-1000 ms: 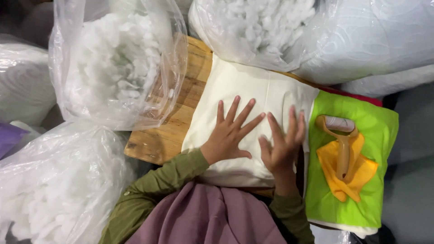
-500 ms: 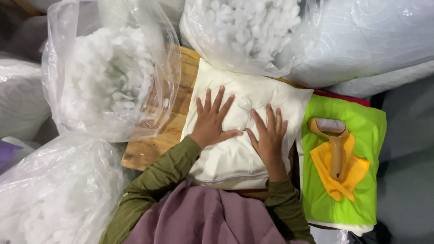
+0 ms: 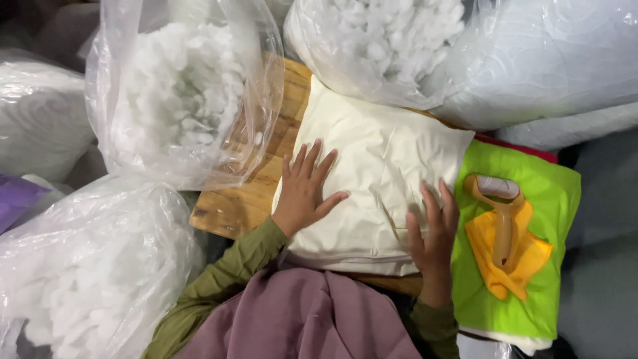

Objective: Cleaning a pillowcase with a lint roller and stuffing it with polyester fiberfill.

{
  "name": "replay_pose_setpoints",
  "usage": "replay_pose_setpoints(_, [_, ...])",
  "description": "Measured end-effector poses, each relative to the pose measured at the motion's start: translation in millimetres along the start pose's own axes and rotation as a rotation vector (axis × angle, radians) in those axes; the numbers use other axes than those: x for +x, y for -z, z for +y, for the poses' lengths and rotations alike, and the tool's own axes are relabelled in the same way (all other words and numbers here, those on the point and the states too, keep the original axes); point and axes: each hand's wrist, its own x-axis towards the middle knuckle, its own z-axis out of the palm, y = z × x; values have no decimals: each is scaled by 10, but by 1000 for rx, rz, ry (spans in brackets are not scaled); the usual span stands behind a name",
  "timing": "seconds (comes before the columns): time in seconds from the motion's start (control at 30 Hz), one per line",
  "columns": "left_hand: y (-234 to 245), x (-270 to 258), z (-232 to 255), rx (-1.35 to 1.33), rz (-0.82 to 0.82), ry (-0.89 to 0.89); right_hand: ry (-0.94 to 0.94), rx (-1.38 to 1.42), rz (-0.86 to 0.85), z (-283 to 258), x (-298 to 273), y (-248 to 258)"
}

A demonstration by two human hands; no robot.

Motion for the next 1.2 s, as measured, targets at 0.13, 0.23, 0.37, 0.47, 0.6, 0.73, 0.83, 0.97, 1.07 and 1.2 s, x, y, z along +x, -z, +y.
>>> replay_pose_setpoints(0.13, [366, -408, 109, -103, -160, 95, -299, 125, -114, -252, -322, 201])
replay_pose_setpoints(0.23, [71, -712, -41, -19, -263, 86, -317, 164, -126, -182, -597, 9])
replay_pose_setpoints(0.37, [-214, -780, 32, 41, -31, 34, -127, -103, -120, -521, -516, -40])
replay_pose_setpoints(0.47, [-285, -655, 200, 61, 133, -57, 3, -157, -100, -846, -443, -30])
replay_pose_setpoints(0.6, [-323, -497, 318, 39, 108, -601, 69, 24, 10, -964, -264, 148])
replay_pose_setpoints(0.73, [-213, -247, 743, -2, 243, -589, 188, 299, 255, -1147, -339, 398])
replay_pose_setpoints(0.83, [23, 62, 1095, -102, 441, -472, 280, 248, 341, -1257, -279, 532])
replay_pose_setpoints(0.97, [690, 341, 1498, -862, 241, -416, 586, 375, 789, -937, 52, 358])
replay_pose_setpoints(1.07, [932, 512, 1711, -1394, 374, -317, 385, 93, 954, -658, -124, 288])
replay_pose_setpoints(1.2, [1251, 525, 1611, -1700, 645, 158, -80, 187, 654, -762, -131, 295])
